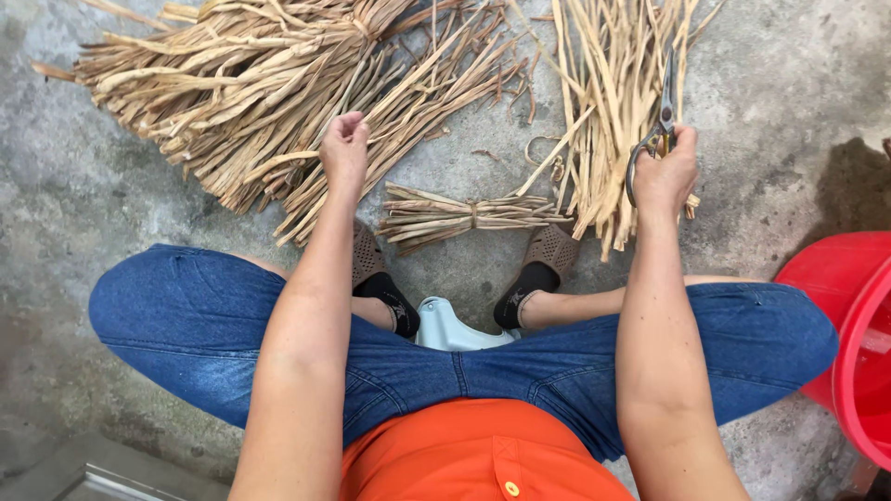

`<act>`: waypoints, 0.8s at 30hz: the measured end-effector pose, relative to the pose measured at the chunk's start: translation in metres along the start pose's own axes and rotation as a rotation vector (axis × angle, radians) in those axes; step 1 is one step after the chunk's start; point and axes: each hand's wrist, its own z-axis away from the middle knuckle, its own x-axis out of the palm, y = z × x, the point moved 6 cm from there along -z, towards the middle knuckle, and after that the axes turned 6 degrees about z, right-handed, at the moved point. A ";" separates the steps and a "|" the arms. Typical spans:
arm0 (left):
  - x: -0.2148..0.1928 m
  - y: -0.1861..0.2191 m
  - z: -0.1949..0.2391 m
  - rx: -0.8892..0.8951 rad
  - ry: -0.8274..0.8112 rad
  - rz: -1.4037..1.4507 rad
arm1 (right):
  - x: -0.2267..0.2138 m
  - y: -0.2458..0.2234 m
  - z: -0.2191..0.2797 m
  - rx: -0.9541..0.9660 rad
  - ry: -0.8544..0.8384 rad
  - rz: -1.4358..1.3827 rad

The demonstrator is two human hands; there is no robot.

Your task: The person sits on a small stool and uses shears to trim the ends of dried plant stalks. They gather the trimmed stalks into a bundle and tie them together with a rubber band.

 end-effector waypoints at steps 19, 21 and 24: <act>0.009 -0.136 0.011 0.057 -0.323 -1.329 | 0.021 -0.105 0.080 -0.184 -0.435 -0.351; 0.009 -0.138 0.009 0.095 -0.303 -1.372 | 0.026 -0.106 0.082 -0.226 -0.447 -0.398; 0.007 -0.142 0.008 0.106 -0.307 -1.377 | 0.029 -0.107 0.084 -0.228 -0.449 -0.393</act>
